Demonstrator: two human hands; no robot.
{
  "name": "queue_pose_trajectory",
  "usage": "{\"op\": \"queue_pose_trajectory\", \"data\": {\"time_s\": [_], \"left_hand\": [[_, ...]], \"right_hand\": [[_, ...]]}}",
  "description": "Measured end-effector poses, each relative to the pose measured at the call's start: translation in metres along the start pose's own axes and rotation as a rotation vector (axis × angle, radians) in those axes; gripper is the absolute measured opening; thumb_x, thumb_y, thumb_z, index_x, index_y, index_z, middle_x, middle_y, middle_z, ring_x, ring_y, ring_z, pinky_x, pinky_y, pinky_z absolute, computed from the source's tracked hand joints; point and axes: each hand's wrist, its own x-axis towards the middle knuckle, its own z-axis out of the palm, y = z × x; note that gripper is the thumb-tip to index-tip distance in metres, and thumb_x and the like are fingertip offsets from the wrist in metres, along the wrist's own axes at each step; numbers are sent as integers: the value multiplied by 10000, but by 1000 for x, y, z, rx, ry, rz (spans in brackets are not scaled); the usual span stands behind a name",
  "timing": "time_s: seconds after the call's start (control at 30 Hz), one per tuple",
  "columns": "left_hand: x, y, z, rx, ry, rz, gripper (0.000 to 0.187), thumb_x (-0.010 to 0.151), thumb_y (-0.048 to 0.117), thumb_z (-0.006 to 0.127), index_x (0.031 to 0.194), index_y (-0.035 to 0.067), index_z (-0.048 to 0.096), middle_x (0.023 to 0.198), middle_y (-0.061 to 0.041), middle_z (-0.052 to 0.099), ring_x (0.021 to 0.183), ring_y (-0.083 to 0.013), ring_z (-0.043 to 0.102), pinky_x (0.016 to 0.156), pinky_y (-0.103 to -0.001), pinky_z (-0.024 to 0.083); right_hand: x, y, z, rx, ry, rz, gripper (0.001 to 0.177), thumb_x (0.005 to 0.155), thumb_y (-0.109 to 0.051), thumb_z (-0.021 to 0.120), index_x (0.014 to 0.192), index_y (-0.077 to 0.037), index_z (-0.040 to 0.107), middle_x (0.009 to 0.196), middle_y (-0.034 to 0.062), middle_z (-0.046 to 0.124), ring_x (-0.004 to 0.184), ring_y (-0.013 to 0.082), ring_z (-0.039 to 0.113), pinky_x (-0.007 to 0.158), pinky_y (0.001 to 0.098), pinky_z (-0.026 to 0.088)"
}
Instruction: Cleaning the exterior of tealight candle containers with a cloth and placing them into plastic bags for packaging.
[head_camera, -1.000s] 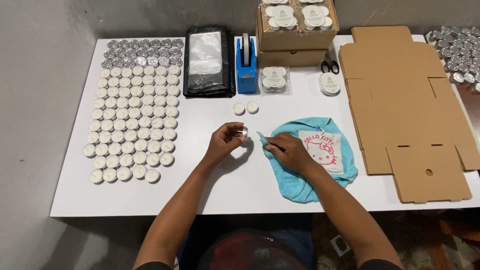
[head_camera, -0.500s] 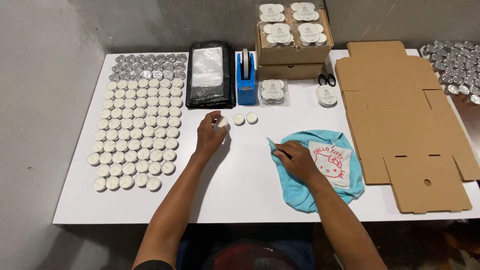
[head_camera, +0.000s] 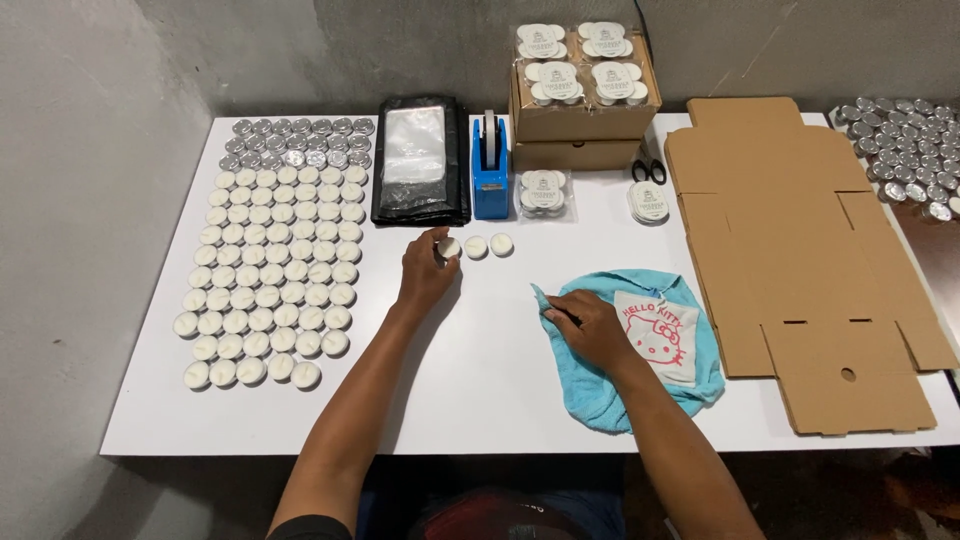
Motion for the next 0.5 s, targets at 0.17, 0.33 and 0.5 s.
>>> {"op": "queue_pose_trajectory", "data": {"time_s": [0.17,0.33,0.5], "left_hand": [[-2,0,-1,52,4,25,493,815,71,767,1285,85,618,1161,-117,693,1059,-303,657,957,-439,566],[-5,3,-10,-16,2,61,473,824,52,758,1271,47,603,1113,-160,662,1045,-332,672,923,-409,599],[-6,-16,-7,0,33,98,300,939,97,650,1229,31,617,1055,-144,635,1007,-326,682,868,-402,615]], "right_hand": [[3,-9,-5,-7,-20,7,193,951,-147,758,1118,-64,808,925,148,779,885,300,746,769,394,589],[4,-14,-5,0,-1,9,186,944,-144,764,1100,-53,810,893,156,773,856,298,746,744,387,588],[3,-8,-4,18,-8,8,179,943,-137,765,1100,-71,818,889,131,780,834,282,744,731,374,584]]}}
